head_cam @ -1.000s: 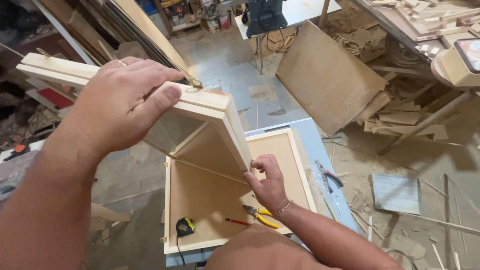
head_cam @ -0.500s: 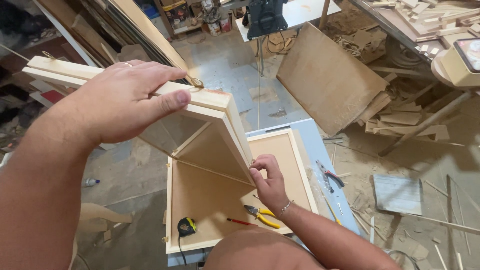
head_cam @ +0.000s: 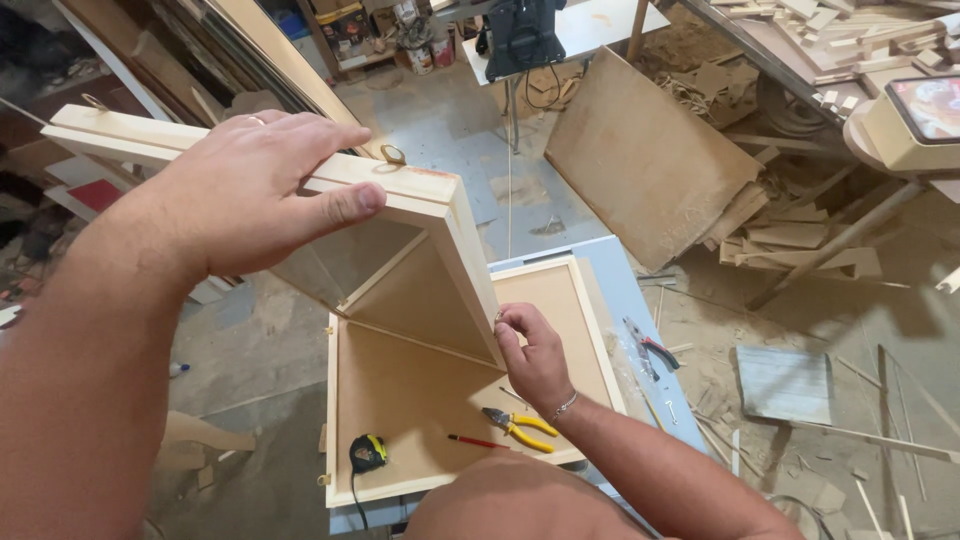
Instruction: Assembling a wooden frame by attaching eye hooks with a screwdriver and joining the components.
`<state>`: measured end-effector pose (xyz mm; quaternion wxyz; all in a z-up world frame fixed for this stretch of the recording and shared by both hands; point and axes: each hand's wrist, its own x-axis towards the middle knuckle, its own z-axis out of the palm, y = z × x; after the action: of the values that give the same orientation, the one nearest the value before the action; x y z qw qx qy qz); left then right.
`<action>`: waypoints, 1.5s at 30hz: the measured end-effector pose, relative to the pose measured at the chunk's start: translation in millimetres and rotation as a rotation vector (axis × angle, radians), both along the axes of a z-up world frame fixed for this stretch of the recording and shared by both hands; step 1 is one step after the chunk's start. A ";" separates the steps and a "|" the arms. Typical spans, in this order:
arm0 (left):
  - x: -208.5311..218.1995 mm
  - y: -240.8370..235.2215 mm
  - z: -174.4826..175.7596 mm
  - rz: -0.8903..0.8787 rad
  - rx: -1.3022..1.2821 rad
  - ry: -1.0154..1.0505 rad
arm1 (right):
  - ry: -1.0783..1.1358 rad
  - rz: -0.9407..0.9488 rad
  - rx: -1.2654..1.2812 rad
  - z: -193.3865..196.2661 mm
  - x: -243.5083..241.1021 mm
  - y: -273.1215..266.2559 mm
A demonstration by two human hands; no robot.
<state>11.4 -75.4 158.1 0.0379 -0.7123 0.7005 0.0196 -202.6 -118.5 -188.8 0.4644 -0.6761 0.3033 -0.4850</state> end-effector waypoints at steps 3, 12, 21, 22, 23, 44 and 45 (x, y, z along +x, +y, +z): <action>-0.3 0.5 0.4 0.000 -0.010 0.008 | 0.011 0.002 0.025 4.2 -0.4 0.6; -13.9 -6.1 11.6 0.144 0.051 0.073 | -0.097 0.083 0.080 0.3 -10.3 -9.0; -0.7 1.7 -5.6 -0.003 -0.075 -0.021 | 0.081 0.053 0.059 5.7 -12.4 -1.9; 0.0 3.3 -7.1 -0.031 -0.100 -0.061 | 0.057 0.058 0.006 4.8 -12.3 -0.9; -1.3 9.5 -7.1 -0.035 -0.100 -0.057 | 0.061 0.053 0.006 8.4 -11.8 2.4; 16.4 31.2 -22.9 -0.205 -0.318 -0.141 | 0.578 0.261 -0.120 72.4 -27.0 -25.8; 17.8 30.1 -24.2 -0.224 -0.360 -0.153 | 0.706 0.239 -0.079 72.7 -29.2 -26.1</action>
<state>29.2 -45.3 133.9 -0.0349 -0.6246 0.7627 -0.1641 -231.8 -144.5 -116.1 0.3579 -0.8498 0.3448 -0.1758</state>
